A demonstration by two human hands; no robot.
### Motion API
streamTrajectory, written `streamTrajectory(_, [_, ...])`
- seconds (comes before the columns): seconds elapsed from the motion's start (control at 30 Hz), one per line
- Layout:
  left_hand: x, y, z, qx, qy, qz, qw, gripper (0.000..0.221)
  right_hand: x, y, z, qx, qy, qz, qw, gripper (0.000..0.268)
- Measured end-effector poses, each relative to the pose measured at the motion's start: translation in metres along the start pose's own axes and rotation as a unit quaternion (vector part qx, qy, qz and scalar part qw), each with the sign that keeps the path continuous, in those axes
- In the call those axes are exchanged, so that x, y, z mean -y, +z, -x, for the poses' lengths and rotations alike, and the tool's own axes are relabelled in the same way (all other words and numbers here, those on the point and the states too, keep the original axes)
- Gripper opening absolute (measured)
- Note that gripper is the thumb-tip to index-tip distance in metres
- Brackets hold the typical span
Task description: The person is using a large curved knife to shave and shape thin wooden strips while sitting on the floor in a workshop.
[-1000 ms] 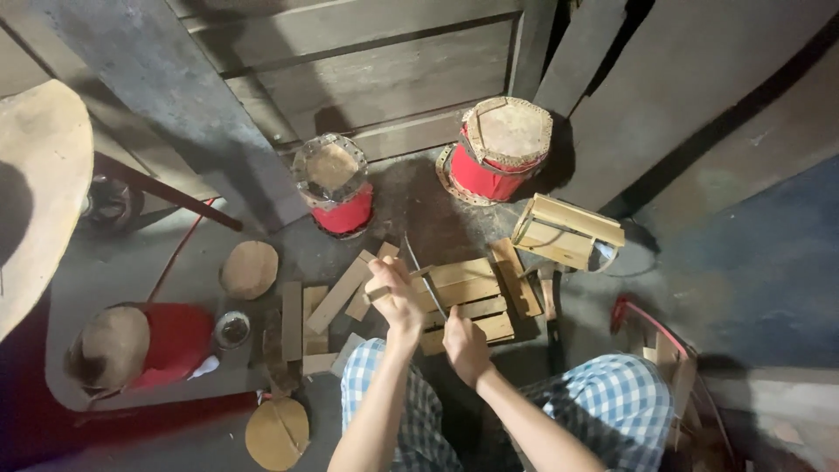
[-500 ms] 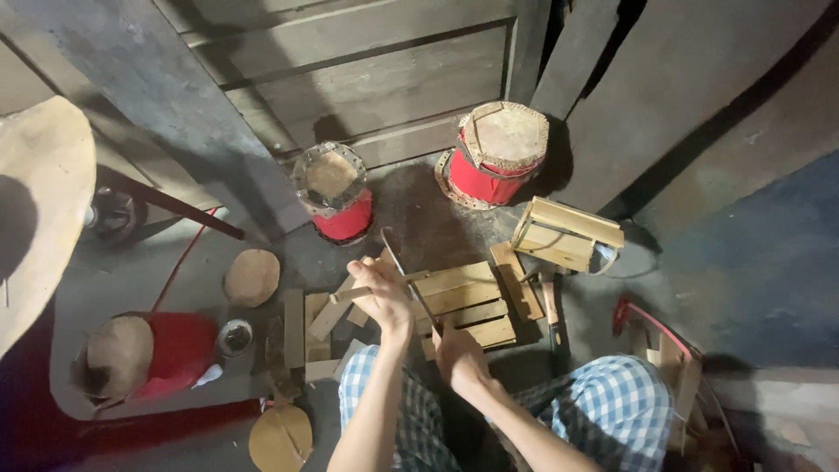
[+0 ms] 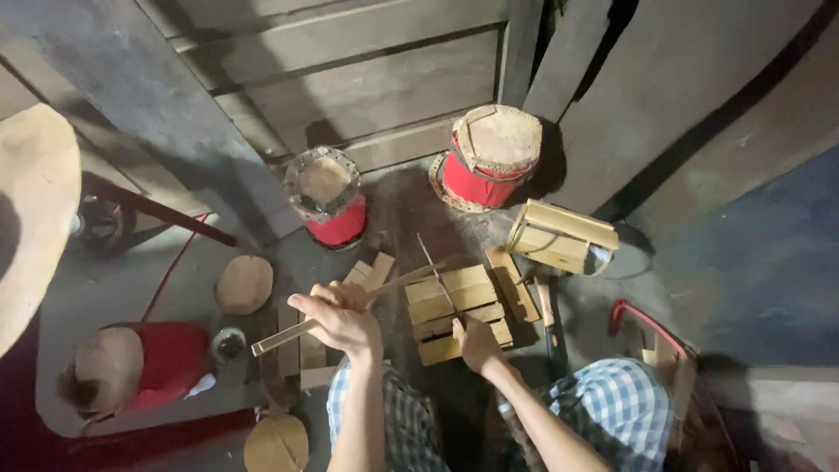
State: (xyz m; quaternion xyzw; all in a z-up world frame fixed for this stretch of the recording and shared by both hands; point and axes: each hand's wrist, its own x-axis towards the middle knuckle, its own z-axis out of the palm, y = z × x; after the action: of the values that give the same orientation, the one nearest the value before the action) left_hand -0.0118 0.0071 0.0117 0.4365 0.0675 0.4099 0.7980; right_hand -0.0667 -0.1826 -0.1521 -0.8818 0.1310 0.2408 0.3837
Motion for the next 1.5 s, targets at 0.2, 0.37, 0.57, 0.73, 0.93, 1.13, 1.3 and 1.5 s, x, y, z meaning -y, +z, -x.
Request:
streamTrajectory(0.2, [-0.004,-0.003,-0.003,-0.001,0.013,-0.001,1.0,0.063,-0.019,0.01,-0.008,0.005,-0.079,-0.084,0.993,0.048])
streamTrajectory(0.37, [-0.003,0.007,-0.001,-0.003,0.003,-0.006,1.0,0.062,0.074,-0.02,0.048,0.031,0.06,0.048,0.997,0.049])
streamTrajectory(0.57, [0.006,0.009,0.006,0.008,0.018,-0.048,0.999,0.063,0.143,-0.043,0.118,0.102,0.017,0.056,0.993,0.041])
streamTrajectory(0.73, [-0.061,0.02,-0.01,-0.041,0.017,-0.053,0.998,0.062,0.066,-0.021,0.05,0.038,0.042,0.088,0.995,0.045])
streamTrajectory(0.93, [-0.087,-0.011,-0.06,-0.079,-0.065,0.05,0.993,0.058,-0.06,-0.019,-0.036,-0.097,0.077,0.033,0.992,0.037])
streamTrajectory(1.13, [-0.028,-0.05,-0.079,-0.103,-0.245,0.118,0.957,0.06,-0.021,-0.024,-0.01,-0.075,0.099,-0.031,0.992,0.047])
streamTrajectory(1.3, [0.013,-0.08,-0.082,-0.134,-0.429,0.254,0.856,0.055,0.016,-0.005,0.027,-0.016,0.12,0.132,0.984,0.044])
streamTrajectory(1.5, [0.015,-0.07,-0.076,-0.184,-0.484,0.358,0.777,0.057,-0.083,0.072,-0.025,0.021,0.098,0.244,0.965,0.033])
